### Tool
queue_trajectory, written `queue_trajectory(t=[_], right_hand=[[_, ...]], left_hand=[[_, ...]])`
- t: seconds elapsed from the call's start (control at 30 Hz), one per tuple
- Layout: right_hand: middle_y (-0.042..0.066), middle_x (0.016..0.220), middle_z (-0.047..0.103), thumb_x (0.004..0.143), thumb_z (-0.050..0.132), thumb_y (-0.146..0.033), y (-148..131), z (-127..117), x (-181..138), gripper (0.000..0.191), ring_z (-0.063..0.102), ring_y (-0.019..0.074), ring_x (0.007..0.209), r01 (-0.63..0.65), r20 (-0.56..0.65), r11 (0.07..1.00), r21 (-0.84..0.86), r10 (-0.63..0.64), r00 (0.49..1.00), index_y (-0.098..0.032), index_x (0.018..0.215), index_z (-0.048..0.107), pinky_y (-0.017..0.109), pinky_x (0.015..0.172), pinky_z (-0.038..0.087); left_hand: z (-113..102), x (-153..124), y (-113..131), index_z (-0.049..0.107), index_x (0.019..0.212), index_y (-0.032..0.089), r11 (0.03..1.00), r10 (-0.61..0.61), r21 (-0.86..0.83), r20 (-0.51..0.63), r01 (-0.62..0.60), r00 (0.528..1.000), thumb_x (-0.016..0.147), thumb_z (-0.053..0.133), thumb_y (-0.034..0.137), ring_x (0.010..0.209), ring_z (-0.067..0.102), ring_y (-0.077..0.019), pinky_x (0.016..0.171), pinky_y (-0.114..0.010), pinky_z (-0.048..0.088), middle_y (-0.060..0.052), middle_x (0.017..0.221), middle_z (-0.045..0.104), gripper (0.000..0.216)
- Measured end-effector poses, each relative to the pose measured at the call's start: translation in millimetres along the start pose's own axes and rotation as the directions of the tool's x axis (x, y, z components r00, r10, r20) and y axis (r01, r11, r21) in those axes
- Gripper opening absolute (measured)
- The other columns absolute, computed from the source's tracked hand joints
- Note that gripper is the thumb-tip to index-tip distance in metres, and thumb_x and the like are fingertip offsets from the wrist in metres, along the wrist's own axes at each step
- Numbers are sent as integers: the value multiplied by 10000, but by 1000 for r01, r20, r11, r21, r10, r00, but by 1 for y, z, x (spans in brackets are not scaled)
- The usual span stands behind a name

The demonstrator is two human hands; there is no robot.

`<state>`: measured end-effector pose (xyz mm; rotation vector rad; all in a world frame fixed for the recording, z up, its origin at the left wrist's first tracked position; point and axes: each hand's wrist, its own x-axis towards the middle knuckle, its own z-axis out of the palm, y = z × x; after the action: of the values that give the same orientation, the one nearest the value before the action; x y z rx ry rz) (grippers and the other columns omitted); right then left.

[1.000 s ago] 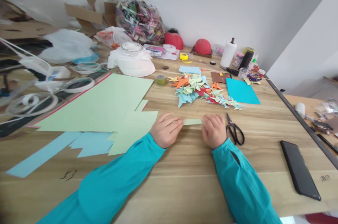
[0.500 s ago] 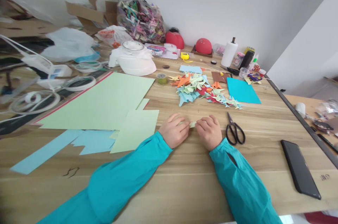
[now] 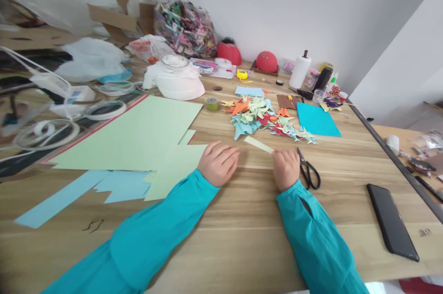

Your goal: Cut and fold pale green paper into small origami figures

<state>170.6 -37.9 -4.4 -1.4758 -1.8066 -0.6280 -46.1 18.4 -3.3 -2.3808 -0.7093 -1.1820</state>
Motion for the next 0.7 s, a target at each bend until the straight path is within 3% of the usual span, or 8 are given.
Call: queue_trajectory(t=[0.1, 0.23, 0.43, 0.6, 0.7], right_hand=[[36, 923, 692, 835, 504, -109, -14, -2, 0, 150, 572, 175, 888, 134, 63, 989, 57, -138, 988, -195, 841, 627, 321, 822, 374], [33, 954, 689, 852, 490, -123, -28, -4, 0, 157, 566, 169, 927, 229, 111, 969, 92, -239, 965, -196, 880, 626, 342, 891, 352], [44, 979, 682, 854, 473, -127, -36, -4, 0, 168, 558, 174, 932, 260, 150, 959, 111, -275, 950, -182, 884, 629, 350, 904, 349], [43, 974, 683, 840, 457, -112, -36, -4, 0, 199, 554, 169, 906, 296, 181, 949, 112, -312, 933, -182, 907, 632, 354, 913, 338], [38, 966, 688, 813, 488, -120, -31, -5, 0, 200, 557, 177, 905, 260, 168, 962, 84, -271, 948, -191, 924, 639, 363, 915, 324]], left_hand=[[-3, 6, 15, 617, 961, 163, 999, 36, -24, -17, -36, 999, 801, 508, 139, 940, 572, -206, 890, -412, 402, -60, 1019, 674, 195], [-4, 9, 25, 627, 923, 162, 998, 61, -8, -21, -62, 998, 809, 510, 111, 925, 568, -194, 870, -381, 400, -54, 977, 681, 171], [-4, 8, 28, 619, 757, 156, 995, 96, 8, 25, -96, 995, 836, 501, 136, 679, 523, -150, 576, -312, 335, -28, 747, 661, 144], [-6, 8, 29, 611, 750, 144, 994, 109, -15, 35, -109, 993, 831, 490, 121, 714, 519, -158, 599, -319, 321, -29, 694, 639, 147], [-7, 8, 26, 617, 765, 140, 995, 95, -20, 28, -94, 995, 810, 500, 105, 729, 523, -168, 606, -322, 318, -28, 692, 644, 129]])
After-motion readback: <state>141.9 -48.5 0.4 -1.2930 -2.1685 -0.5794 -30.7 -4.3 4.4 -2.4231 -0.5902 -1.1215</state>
